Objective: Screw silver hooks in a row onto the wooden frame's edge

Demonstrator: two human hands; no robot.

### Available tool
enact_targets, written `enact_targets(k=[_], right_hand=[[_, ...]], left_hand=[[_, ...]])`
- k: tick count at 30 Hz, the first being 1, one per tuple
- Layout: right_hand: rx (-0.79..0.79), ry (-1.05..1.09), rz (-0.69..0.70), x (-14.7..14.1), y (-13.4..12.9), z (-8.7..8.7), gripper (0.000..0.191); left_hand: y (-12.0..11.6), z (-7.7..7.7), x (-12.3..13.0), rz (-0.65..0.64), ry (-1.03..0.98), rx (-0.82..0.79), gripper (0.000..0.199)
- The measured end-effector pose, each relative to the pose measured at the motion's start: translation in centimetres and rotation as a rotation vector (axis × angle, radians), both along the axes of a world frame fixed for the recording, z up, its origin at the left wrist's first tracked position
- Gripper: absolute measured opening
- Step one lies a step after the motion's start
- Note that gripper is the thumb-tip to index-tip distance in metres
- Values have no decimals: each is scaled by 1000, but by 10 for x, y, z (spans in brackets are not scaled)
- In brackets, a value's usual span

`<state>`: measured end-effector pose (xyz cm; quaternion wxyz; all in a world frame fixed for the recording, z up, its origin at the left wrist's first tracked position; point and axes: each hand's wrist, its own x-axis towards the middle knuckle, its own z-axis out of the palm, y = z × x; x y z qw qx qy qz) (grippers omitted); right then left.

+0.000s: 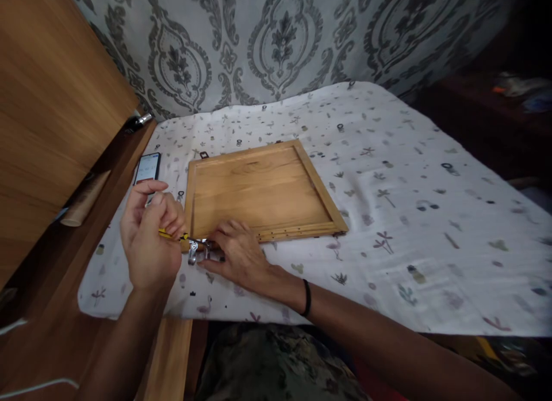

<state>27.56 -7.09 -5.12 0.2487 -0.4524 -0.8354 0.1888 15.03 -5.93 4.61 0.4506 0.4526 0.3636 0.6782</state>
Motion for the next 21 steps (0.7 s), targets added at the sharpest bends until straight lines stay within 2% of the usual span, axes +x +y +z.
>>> enact_targets(k=[4,6,8,10,15,19,21], right_hand=[[8,22,-3,0,-1,0,48],[-6,27,-2,0,-1,1,49],[-20,32,7,0,0,2,51],[-29,34,15,1,0,2,51],[-30,27,4,1,-1,0,54],[-25,9,-2,0,-1,0,53],[-7,13,0,0,0,-1,52]], left_hand=[[7,2,-7,-207,35,-30,7],[9,3,-10,-322,74,-41,11],[11,3,-11,-369,117,-57,18],[10,2,-11,-315,160,-66,23],[3,-1,-6,-83,257,-39,26],[1,-3,0,31,150,-9,30],[2,-4,2,49,79,18,33]])
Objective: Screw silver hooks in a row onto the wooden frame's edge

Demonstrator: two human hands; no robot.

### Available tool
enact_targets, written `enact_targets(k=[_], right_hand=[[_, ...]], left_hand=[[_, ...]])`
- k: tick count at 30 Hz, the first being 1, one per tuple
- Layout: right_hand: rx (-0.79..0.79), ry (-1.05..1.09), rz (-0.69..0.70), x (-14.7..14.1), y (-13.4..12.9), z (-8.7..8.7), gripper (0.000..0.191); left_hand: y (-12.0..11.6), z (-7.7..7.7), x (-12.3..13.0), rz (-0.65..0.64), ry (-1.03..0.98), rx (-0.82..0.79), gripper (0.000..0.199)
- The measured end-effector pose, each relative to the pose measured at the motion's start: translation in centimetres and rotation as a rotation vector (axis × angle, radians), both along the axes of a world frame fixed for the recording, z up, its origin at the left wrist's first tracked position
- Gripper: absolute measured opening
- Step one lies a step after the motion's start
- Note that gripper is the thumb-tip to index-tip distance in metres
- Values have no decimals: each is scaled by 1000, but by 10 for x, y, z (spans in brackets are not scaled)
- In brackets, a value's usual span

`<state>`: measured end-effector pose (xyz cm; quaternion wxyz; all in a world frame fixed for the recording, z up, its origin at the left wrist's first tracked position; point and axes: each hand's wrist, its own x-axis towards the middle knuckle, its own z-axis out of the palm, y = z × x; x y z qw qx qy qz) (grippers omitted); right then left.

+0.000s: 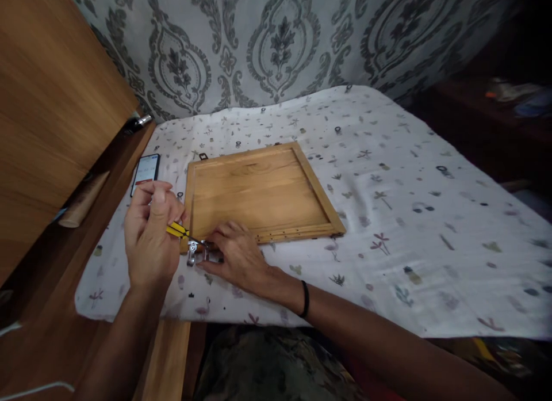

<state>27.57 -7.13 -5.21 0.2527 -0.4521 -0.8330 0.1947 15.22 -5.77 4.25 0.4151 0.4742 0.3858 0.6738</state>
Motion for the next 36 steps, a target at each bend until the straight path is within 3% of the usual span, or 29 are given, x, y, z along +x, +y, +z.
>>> enact_targets(k=[2,7,10,16,22,27,31,36], right_hand=[[15,10,5,0,0,-1,50],[24,33,1,0,0,-1,47],[10,39,14,1,0,0,48],[-2,41,22,2,-1,0,49],[-22,12,14,1,-1,2,52],[-51,-6,20,2,-1,5,51],[-45,4,16,1,-1,3,53],[-14,3,5,0,-1,-1,51]], left_hand=[[2,0,0,-54,-37,-10,31],[7,2,-9,-368,1,-82,23],[9,2,-12,-436,56,-78,20],[6,-2,-19,-278,309,-25,25],[-2,6,-24,51,693,117,23],[-9,11,-22,150,848,279,22],[-17,13,-24,225,861,299,16],[-23,20,-28,214,944,376,12]])
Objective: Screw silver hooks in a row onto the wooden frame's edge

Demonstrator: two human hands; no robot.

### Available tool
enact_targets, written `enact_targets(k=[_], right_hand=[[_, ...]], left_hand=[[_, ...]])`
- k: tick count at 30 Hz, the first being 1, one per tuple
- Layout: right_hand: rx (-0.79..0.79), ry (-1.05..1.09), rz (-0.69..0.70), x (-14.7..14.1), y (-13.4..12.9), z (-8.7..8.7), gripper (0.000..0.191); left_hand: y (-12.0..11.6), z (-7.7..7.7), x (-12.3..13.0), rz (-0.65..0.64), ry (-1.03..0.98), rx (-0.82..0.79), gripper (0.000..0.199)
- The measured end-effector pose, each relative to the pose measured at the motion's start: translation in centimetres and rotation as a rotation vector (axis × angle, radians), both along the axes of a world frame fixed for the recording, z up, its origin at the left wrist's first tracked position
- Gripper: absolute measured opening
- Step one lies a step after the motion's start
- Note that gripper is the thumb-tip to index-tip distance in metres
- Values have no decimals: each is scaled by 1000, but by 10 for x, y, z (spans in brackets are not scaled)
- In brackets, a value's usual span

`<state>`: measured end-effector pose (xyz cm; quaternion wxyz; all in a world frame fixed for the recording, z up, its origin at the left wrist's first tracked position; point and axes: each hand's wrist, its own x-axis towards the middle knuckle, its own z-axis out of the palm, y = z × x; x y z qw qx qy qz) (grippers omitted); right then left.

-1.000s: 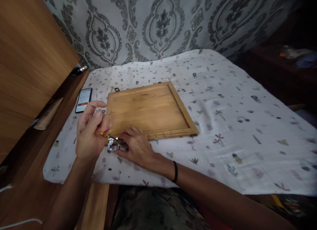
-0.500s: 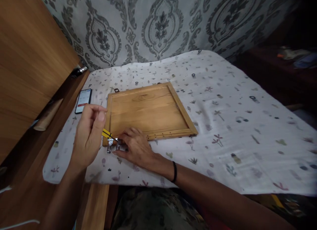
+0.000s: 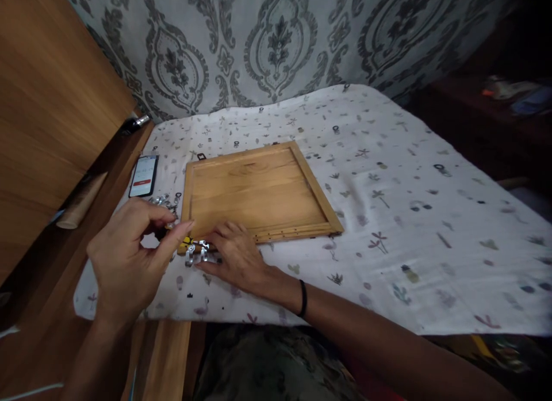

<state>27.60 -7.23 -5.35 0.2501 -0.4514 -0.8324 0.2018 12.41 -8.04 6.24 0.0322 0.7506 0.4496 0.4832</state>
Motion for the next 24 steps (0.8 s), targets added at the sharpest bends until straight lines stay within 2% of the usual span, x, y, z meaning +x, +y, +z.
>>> enact_targets(k=[3,5,8,11,13,18,21,24], right_hand=[[25,3,-2,0,0,-1,50],[21,-4,0,0,1,-1,51],[14,-17,6,0,1,0,50],[33,-12,1,0,1,0,47],[41,-14,-6,0,1,0,47],[17,-43,2,1,1,4,48],[-1,-57,4,1,1,6,49],[13,-52,2,1,0,6,45]], left_hand=[[2,-2,0,-28,31,21,12],[2,-9,2,-7,-17,-12,11],[2,-21,8,50,-197,-116,20],[2,-28,17,34,-405,-160,28],[4,-27,23,-35,-521,-176,26],[13,-17,36,-278,-797,-336,8],[19,-12,36,-393,-830,-412,13],[26,-10,30,-526,-760,-562,19]])
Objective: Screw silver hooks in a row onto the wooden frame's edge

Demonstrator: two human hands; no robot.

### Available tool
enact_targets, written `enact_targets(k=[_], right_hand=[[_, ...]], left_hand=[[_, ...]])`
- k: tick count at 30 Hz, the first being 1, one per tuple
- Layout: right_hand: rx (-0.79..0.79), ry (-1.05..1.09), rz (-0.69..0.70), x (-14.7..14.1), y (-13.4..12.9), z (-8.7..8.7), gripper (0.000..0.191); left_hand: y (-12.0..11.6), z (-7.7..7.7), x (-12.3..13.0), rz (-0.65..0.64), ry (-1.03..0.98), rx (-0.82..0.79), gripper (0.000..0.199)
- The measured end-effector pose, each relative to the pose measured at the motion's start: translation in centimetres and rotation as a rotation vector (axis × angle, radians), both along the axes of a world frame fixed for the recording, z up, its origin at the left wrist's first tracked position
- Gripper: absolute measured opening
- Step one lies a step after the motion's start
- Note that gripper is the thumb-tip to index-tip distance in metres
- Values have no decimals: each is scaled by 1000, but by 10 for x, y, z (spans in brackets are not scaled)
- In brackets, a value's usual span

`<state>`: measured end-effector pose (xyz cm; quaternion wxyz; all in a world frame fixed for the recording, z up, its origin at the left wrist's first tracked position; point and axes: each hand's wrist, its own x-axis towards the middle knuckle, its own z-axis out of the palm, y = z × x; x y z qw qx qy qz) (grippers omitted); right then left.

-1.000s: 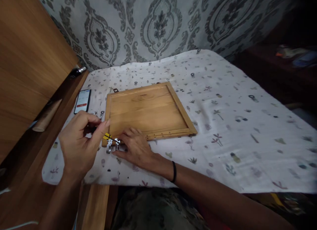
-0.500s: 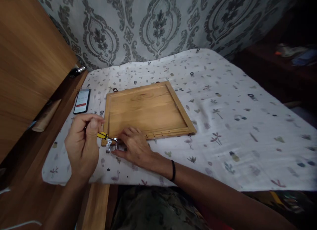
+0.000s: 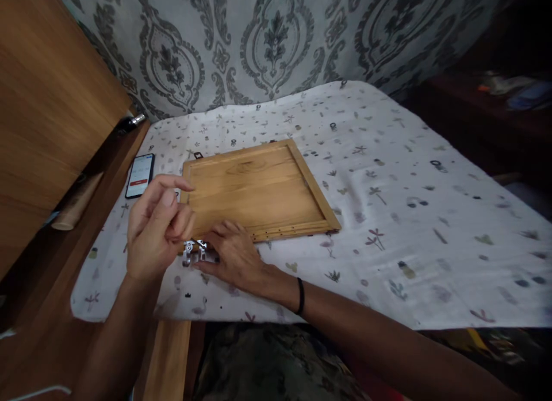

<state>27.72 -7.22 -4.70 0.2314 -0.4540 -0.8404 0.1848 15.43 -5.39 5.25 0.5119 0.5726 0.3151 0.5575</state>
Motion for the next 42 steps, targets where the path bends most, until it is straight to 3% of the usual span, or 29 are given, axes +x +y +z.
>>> enact_targets(k=[2,4,10,15,18,23,25,30,33,36,40,42], right_hand=[[12,17,2,0,0,-1,42],[17,29,6,1,0,-2,42],[13,4,0,0,1,-2,49],[-11,-19,2,-1,0,0,50],[-22,-7,6,0,0,1,50],[-52,23,14,0,0,3,47],[-60,28,15,0,0,2,47],[-35,19,7,-1,0,-1,52],[-23,11,0,-1,0,-2,54],[-17,18,2,-1,1,-2,53],[-21,35,11,0,0,-2,47],[-23,41,15,0,0,-2,45]], left_hand=[[3,0,-4,-97,34,-32,20],[4,-1,-7,-103,62,-46,22],[-8,0,1,244,41,-62,24],[-10,-2,6,298,-127,0,14],[-3,-3,1,221,-126,19,14],[9,-1,-12,-122,-1,-75,22],[9,0,-13,-135,19,-79,20],[-3,-3,-1,184,41,-13,25],[-9,-5,6,275,-40,18,20],[-6,-5,6,199,-70,50,19],[5,-4,-4,-88,-7,-3,20],[7,-4,-7,-159,34,-25,22]])
